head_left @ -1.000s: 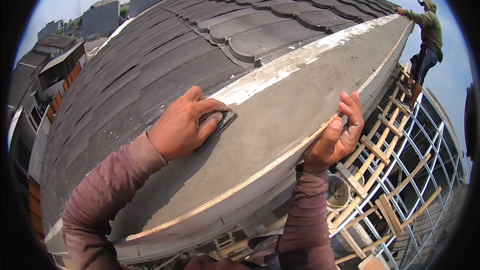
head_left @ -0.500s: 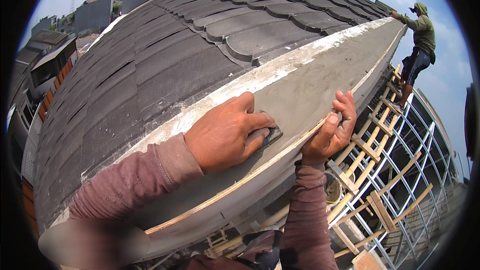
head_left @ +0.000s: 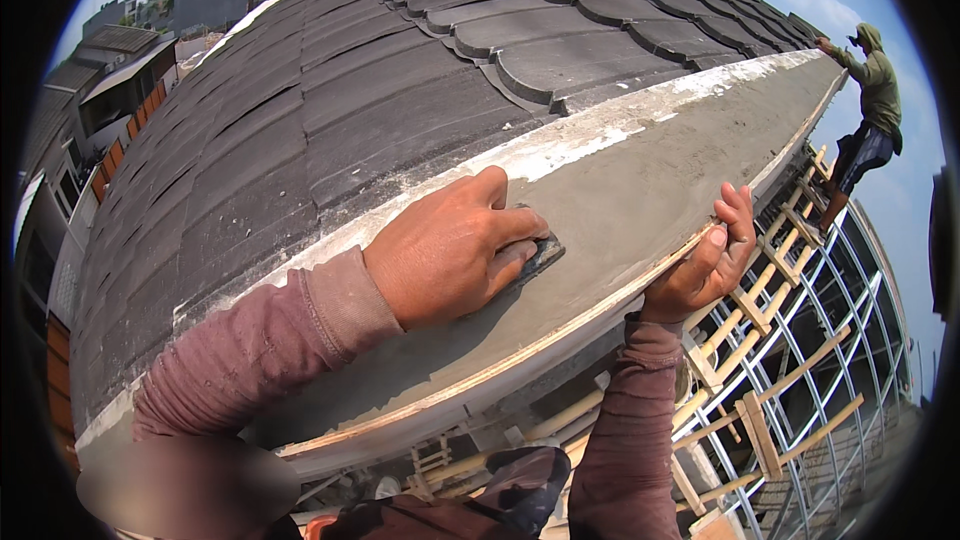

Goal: The person smooths and finishes the wet plaster on a roof edge using a small rectangular trowel while another person holds a board against the side.

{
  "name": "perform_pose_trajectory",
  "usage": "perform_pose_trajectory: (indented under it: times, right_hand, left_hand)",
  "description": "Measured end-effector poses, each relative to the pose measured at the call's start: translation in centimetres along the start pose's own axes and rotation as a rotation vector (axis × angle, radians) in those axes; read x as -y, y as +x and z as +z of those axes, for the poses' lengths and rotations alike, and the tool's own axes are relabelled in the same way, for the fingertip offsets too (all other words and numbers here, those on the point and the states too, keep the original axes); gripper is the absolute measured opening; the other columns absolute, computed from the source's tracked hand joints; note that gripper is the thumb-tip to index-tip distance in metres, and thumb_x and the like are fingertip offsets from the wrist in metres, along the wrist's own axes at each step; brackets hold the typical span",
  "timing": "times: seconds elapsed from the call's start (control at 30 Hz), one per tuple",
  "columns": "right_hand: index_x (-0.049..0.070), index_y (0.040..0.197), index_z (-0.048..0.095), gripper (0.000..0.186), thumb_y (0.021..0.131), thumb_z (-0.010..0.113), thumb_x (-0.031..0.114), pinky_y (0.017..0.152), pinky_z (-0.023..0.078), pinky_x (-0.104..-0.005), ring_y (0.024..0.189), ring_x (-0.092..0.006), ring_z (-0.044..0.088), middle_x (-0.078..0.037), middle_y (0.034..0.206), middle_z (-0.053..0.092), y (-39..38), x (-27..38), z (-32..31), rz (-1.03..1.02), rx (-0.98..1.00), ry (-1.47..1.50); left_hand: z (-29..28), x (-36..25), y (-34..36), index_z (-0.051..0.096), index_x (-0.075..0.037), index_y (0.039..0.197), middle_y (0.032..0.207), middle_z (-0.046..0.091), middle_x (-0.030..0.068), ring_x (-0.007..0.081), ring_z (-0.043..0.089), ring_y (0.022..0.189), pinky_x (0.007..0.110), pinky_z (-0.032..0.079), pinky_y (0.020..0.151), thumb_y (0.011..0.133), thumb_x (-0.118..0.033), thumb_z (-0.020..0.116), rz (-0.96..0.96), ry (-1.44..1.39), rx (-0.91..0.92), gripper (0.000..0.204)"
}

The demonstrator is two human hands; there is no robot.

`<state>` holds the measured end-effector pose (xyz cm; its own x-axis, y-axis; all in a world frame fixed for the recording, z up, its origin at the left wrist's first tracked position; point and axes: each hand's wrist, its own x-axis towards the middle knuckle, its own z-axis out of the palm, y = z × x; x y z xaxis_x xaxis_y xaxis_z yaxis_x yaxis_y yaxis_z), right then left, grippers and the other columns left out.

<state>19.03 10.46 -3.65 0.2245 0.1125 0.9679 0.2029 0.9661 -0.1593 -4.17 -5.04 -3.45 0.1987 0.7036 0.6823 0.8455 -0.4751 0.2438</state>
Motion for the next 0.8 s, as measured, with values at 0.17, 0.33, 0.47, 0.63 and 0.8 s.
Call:
perform_pose_trajectory:
  times: [0.17,0.33,0.47,0.63,0.8]
  right_hand:
    - [-0.001,0.114,0.062,0.031,0.099,0.045,0.020,0.122,0.035,-0.0577,0.147,-0.0399,0.046,-0.019,0.133,0.065,-0.3,-1.0,-0.4,0.001,-0.017,-0.010]
    - [0.000,0.115,0.062,0.031,0.100,0.046,0.021,0.122,0.035,-0.0576,0.148,-0.0394,0.046,-0.018,0.133,0.065,-0.1,-0.7,-0.2,-0.027,0.026,-0.034]
    - [0.001,0.115,0.062,0.030,0.104,0.043,0.021,0.123,0.034,-0.0586,0.148,-0.0399,0.045,-0.019,0.134,0.064,-0.2,-0.4,0.3,-0.010,0.014,0.018]
    - [-0.001,0.116,0.061,0.032,0.104,0.042,0.022,0.125,0.032,-0.0587,0.149,-0.0407,0.043,-0.019,0.137,0.064,0.0,-1.0,-0.4,-0.046,0.045,0.015]
    - [-0.002,0.118,0.062,0.033,0.104,0.042,0.021,0.125,0.032,-0.0590,0.148,-0.0416,0.045,-0.020,0.137,0.065,-0.6,-0.9,-0.9,-0.023,0.044,-0.025]
  left_hand:
    - [-5.3,-1.4,-8.8,0.077,-0.010,0.124,0.097,0.054,0.0102,0.0235,0.058,0.081,0.037,0.052,0.074,0.090,-0.005,0.074,-0.285,0.000,0.241,0.034]
    - [-1.9,2.0,-3.8,0.076,-0.009,0.123,0.097,0.055,0.0115,0.0249,0.059,0.082,0.039,0.052,0.074,0.095,-0.014,0.070,-0.253,0.084,0.020,0.028]
    - [1.8,-2.4,2.8,0.077,-0.011,0.117,0.095,0.057,0.0145,0.0327,0.061,0.084,0.044,0.053,0.075,0.094,-0.020,0.074,0.074,-0.061,-0.019,0.025]
    - [-0.9,-2.4,-3.0,0.077,-0.015,0.123,0.095,0.054,0.0112,0.0283,0.059,0.083,0.042,0.052,0.073,0.091,-0.017,0.079,0.036,-0.083,0.046,0.033]
    - [-8.7,-1.5,-18.8,0.077,-0.020,0.129,0.095,0.052,0.0082,0.0227,0.055,0.082,0.039,0.050,0.073,0.089,-0.010,0.081,-0.435,0.068,0.237,0.042]
